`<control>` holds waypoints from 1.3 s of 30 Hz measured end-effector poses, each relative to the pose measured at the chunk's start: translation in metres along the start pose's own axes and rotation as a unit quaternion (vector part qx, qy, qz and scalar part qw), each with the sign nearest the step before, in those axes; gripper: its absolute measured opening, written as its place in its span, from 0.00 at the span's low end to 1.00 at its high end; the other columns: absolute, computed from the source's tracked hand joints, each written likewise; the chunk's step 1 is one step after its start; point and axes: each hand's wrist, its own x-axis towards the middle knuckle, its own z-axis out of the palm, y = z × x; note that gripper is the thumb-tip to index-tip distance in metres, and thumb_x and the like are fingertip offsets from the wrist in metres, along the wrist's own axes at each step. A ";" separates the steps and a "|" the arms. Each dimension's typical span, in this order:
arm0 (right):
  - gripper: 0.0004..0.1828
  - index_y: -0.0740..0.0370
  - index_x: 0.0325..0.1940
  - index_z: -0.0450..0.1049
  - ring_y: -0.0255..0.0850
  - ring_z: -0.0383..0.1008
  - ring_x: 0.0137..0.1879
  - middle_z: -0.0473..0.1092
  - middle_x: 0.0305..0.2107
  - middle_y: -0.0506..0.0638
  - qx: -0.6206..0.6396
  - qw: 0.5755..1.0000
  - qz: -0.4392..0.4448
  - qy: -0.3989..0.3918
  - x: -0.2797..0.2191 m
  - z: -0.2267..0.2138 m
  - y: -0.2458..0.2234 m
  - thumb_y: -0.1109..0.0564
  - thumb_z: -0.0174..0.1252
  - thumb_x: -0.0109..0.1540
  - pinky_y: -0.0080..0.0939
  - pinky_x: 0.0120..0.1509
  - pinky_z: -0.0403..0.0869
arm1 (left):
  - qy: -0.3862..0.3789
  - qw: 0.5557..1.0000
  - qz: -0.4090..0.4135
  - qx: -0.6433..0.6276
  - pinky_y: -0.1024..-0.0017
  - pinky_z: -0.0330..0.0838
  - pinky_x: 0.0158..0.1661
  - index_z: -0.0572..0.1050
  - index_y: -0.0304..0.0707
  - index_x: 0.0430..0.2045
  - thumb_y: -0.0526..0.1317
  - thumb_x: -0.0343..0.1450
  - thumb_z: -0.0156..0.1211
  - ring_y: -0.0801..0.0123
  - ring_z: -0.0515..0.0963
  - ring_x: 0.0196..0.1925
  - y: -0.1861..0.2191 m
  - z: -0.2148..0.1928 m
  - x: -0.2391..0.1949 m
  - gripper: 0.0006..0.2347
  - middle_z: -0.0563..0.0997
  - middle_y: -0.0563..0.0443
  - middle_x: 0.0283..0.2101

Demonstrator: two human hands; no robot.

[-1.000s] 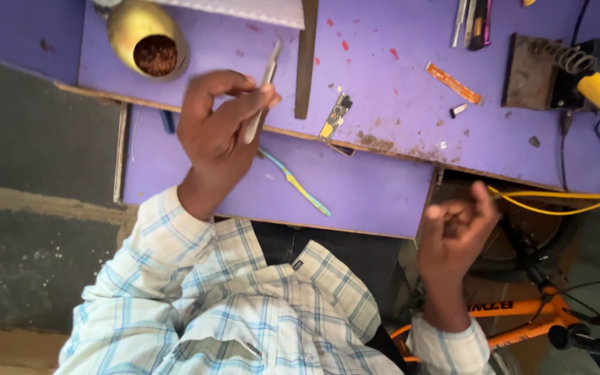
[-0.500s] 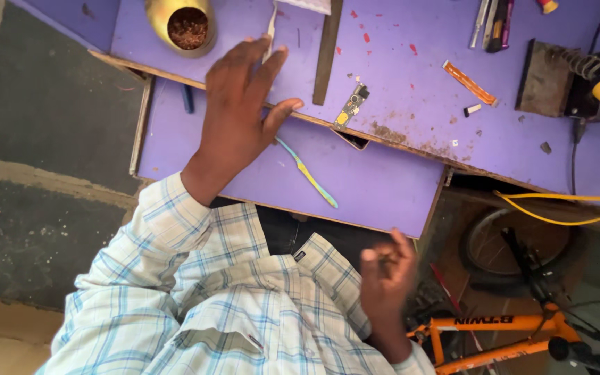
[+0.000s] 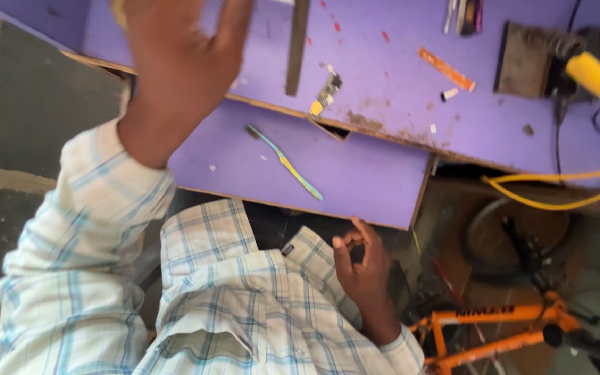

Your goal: The person uses a soldering iron and tweezers to solder a small electronic component on a circuit board. They retrieve a container of supplies, open a small jar of flux, apply it to the board, and continue soldering.

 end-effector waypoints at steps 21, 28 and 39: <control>0.14 0.64 0.54 0.74 0.42 0.79 0.40 0.75 0.41 0.56 -0.050 0.993 0.039 -0.097 0.021 0.007 -0.017 0.60 0.63 0.65 0.39 0.44 0.77 | -0.076 0.944 -0.296 -0.121 0.72 0.68 0.29 0.80 0.36 0.36 0.33 0.75 0.68 0.70 0.75 0.26 0.032 0.008 -0.163 0.03 0.78 0.49 0.29; 0.14 0.62 0.53 0.75 0.41 0.79 0.39 0.76 0.39 0.54 -0.077 0.990 0.042 -0.112 0.023 0.016 -0.019 0.59 0.65 0.63 0.40 0.42 0.76 | -0.056 0.944 -0.294 -0.137 0.74 0.70 0.29 0.79 0.35 0.38 0.33 0.75 0.67 0.72 0.77 0.28 0.023 0.001 -0.165 0.03 0.81 0.48 0.35; 0.14 0.62 0.50 0.75 0.43 0.77 0.35 0.76 0.36 0.52 -0.085 0.988 0.023 -0.124 0.027 0.017 -0.012 0.57 0.66 0.62 0.43 0.38 0.74 | -0.078 0.979 -0.181 -0.060 0.66 0.69 0.33 0.80 0.35 0.37 0.33 0.74 0.69 0.62 0.77 0.30 0.024 -0.003 -0.136 0.03 0.78 0.49 0.29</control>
